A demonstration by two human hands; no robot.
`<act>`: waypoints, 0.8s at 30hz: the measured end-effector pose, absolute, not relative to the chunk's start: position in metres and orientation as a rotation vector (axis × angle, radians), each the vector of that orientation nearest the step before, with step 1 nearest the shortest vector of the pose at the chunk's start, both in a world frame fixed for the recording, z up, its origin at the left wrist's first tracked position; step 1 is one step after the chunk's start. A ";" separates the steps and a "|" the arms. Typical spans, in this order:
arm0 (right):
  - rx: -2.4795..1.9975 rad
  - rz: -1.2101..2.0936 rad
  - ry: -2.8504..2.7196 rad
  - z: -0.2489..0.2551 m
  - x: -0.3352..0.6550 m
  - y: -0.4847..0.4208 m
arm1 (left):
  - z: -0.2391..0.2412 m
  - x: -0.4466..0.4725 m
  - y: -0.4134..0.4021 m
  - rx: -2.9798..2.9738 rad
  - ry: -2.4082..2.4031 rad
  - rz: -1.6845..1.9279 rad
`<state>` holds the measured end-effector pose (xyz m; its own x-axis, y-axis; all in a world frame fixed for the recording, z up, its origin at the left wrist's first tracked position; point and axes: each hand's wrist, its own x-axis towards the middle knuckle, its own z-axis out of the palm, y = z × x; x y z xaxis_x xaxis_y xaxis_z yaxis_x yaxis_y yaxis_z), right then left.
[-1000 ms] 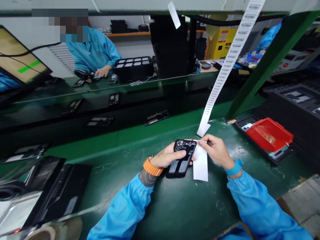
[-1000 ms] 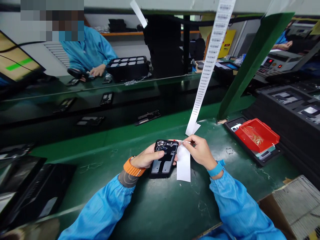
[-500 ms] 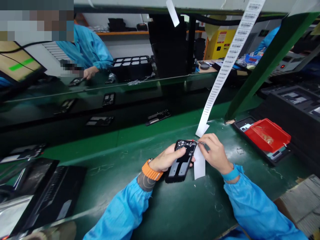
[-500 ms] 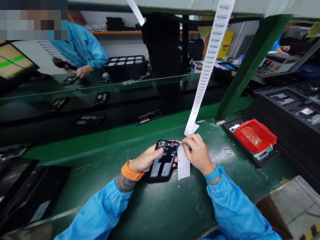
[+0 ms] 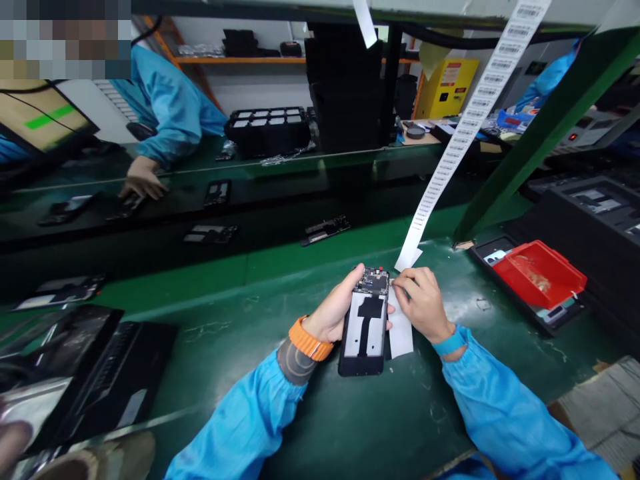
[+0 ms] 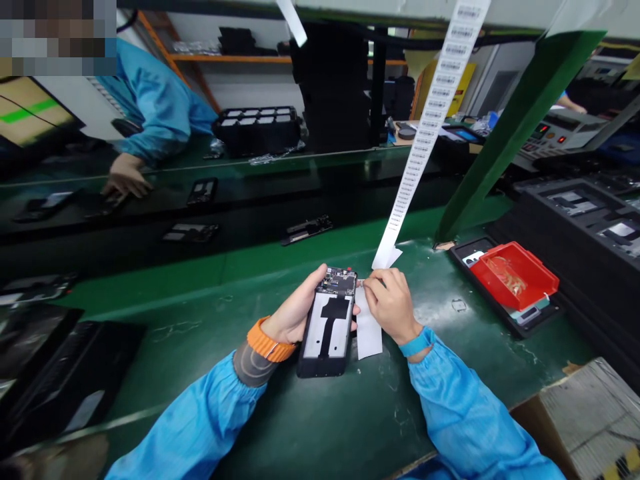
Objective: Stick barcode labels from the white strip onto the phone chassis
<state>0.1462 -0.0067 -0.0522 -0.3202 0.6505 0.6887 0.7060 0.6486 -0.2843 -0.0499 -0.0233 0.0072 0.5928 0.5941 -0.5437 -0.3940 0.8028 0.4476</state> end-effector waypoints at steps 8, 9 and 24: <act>-1.063 0.236 -1.866 -0.043 0.148 -0.009 | 0.004 -0.047 -0.020 0.324 0.782 0.671; -1.085 0.360 -1.779 -0.041 0.147 -0.011 | 0.002 -0.046 -0.020 0.328 0.806 0.700; -0.918 1.641 -1.018 -0.021 0.105 -0.049 | -0.007 -0.012 -0.014 0.402 0.986 1.165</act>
<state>0.1054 -0.0495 -0.0214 -0.2540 0.9615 -0.1048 -0.3330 -0.1886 -0.9239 -0.0118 -0.0139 -0.0072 0.0576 0.8982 -0.4358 -0.5778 0.3860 0.7192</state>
